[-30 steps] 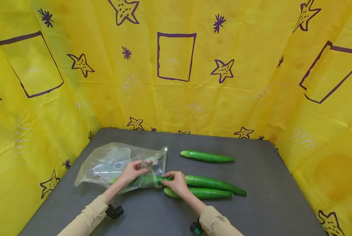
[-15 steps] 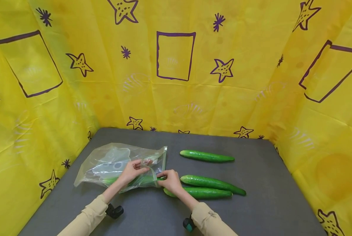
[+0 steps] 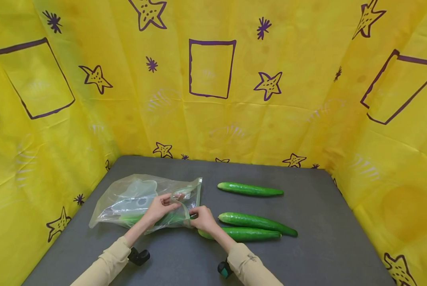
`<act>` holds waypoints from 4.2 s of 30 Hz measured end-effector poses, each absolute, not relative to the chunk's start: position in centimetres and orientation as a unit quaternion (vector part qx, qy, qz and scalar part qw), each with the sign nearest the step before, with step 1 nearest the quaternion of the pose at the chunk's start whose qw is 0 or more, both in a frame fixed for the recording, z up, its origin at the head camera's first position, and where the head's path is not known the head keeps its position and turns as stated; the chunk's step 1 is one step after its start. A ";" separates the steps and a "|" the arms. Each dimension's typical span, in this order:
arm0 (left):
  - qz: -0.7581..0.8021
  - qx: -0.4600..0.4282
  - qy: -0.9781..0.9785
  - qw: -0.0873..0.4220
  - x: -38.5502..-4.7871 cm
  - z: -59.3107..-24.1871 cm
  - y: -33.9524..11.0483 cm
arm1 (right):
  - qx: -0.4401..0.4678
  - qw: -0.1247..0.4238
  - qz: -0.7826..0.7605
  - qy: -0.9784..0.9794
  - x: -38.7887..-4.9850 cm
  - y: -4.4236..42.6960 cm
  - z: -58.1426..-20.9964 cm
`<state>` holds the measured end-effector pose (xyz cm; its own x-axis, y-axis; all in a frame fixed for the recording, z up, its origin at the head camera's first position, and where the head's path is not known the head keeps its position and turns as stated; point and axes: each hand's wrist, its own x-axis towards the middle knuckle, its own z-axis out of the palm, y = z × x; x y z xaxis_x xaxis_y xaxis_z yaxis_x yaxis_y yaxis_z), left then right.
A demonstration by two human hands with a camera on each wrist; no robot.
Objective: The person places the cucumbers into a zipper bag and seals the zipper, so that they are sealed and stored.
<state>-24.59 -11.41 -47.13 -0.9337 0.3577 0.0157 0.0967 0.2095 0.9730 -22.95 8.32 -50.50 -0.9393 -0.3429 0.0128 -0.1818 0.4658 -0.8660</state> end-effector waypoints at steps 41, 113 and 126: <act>0.620 0.137 0.769 0.076 -25.9 -50.9 -11.6 | -0.168 0.072 -0.499 0.847 -22.5 9.5 -50.5; 0.631 0.134 0.760 0.083 -24.3 -48.5 -11.7 | 0.054 0.120 -0.445 0.886 -16.6 30.1 -44.2; 0.624 0.125 0.769 0.065 -25.2 -50.2 -11.6 | 0.121 0.164 -0.412 0.888 -15.4 32.2 -44.1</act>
